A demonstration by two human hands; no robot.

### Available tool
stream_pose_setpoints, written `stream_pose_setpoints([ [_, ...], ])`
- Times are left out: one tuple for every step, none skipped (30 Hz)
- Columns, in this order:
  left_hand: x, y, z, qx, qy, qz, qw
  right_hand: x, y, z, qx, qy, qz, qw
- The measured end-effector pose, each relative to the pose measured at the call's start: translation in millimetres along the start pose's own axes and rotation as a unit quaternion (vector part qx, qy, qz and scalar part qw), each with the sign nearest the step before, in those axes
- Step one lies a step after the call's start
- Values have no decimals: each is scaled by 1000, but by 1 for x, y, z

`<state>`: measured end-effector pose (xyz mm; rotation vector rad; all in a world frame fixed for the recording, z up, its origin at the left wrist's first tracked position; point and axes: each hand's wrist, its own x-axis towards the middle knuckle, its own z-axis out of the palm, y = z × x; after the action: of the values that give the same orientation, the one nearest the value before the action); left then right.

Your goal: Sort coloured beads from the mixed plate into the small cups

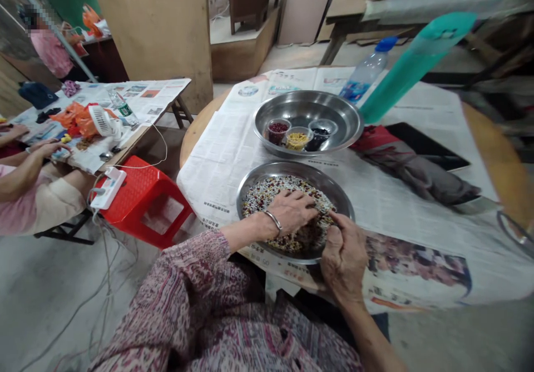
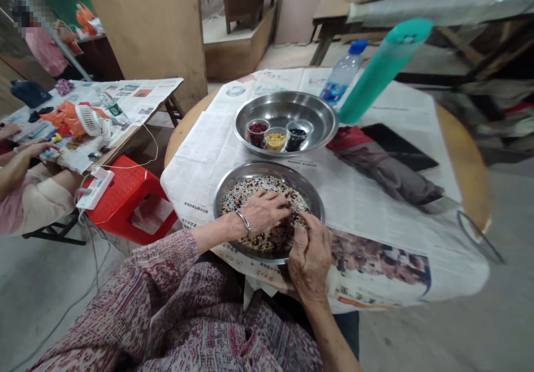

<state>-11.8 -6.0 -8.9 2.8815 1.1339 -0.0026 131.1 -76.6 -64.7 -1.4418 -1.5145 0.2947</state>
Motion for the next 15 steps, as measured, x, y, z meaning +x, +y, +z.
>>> stream_pose_setpoints([
  [-3,-4,-2,7,-1,-27,1000,0,0,0,1,1,1,1000],
  [-6,-8,-3,12,0,-55,998,0,0,0,2,1,1,1000],
  [-11,-12,-5,14,-1,-85,996,0,0,0,3,2,2,1000],
  [-17,-15,-7,14,-7,-113,993,0,1,0,3,3,2,1000],
  [-23,-17,-10,13,-9,-140,990,1,1,1,3,4,1,1000],
  [-29,-18,-12,12,-9,-162,987,1,1,1,1,6,-2,1000],
  [-35,-18,-14,7,-16,-179,984,1,1,1,-1,8,-6,1000],
  [-42,-17,-16,-1,-25,-190,981,1,2,1,-3,10,-9,1000],
  [-48,-15,-18,-11,-35,-194,980,2,2,2,-5,11,-11,1000],
  [-53,-12,-20,-25,-39,-193,980,2,2,2,-5,11,-12,1000],
  [-57,-8,-21,-43,-48,-189,980,2,2,2,-5,10,-12,1000],
  [-60,-3,-21,-63,-62,-176,980,2,3,3,-4,10,-11,1000],
  [-62,2,-21,-81,-74,-157,982,2,3,3,-2,11,-11,1000],
  [-61,6,-20,-96,-85,-133,983,2,3,3,-1,12,-11,1000],
  [-59,11,-19,-106,-92,-105,985,2,3,4,1,13,-12,1000],
])
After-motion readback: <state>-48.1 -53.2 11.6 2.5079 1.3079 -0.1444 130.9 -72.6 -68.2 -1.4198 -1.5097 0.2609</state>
